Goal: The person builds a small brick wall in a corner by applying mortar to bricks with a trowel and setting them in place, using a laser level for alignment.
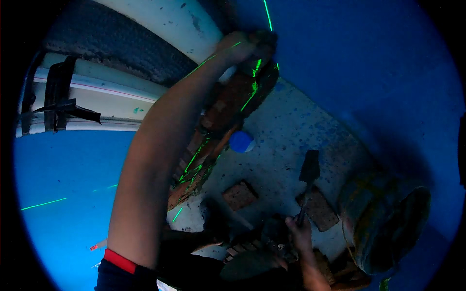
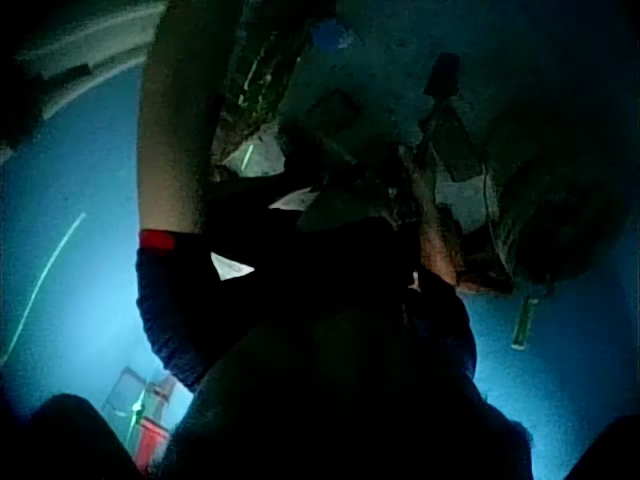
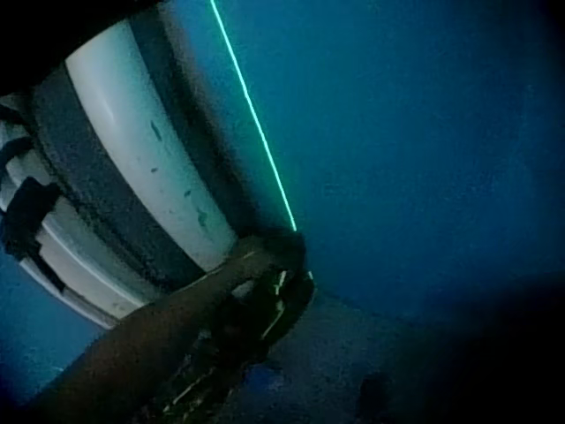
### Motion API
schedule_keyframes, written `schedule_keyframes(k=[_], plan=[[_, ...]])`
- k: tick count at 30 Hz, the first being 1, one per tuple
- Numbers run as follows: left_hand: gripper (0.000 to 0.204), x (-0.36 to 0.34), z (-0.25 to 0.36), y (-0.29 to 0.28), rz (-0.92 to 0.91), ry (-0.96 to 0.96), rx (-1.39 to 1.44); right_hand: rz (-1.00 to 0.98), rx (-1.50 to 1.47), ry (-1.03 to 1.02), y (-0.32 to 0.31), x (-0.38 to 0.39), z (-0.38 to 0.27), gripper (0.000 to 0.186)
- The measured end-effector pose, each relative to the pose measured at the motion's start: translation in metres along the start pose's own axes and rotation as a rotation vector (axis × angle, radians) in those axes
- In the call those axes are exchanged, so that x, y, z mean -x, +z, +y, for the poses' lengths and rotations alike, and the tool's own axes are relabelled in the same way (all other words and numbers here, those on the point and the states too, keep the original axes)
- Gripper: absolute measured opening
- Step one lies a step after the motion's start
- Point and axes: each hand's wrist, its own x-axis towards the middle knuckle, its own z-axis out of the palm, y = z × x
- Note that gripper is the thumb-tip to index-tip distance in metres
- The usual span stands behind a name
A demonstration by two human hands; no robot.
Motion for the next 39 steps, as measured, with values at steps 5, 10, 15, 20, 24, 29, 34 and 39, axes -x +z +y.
schedule_keyframes(k=[5, 10, 15, 20, 24, 29, 34, 39], plan=[[0.036, 0.002, 0.002, 0.0, -0.089, 0.093, -0.019, -0.006, 0.064, 0.036, 0.0, -0.009, 0.005, 0.037], [0.044, -0.001, 0.003, 0.004, 0.015, 0.128, -0.159, 0.007, 0.039, -0.109, 0.006, -0.017, 0.005, 0.034], [0.05, -0.005, -0.013, 0.023, 0.155, 0.135, -0.124, -0.023, 0.031, -0.062, 0.01, -0.02, -0.001, 0.04], [0.048, 0.012, 0.003, 0.015, 0.103, 0.09, -0.082, -0.037, 0.058, -0.098, 0.01, -0.028, -0.002, 0.041], [0.049, 0.021, 0.01, 0.005, 0.073, 0.115, -0.103, -0.02, -0.013, -0.253, 0.027, -0.026, -0.012, 0.038], [0.049, 0.015, 0.011, 0.006, 0.066, 0.048, -0.142, -0.057, 0.365, -0.178, 0.026, -0.031, -0.047, 0.028], [0.047, 0.011, 0.016, -0.003, -0.067, 0.092, -0.157, -0.049, 0.435, -0.426, 0.03, -0.029, -0.121, 0.033], [0.046, -0.004, 0.016, -0.01, -0.199, 0.185, -0.227, -0.092, 0.519, -0.337, 0.043, -0.02, -0.176, 0.041]])
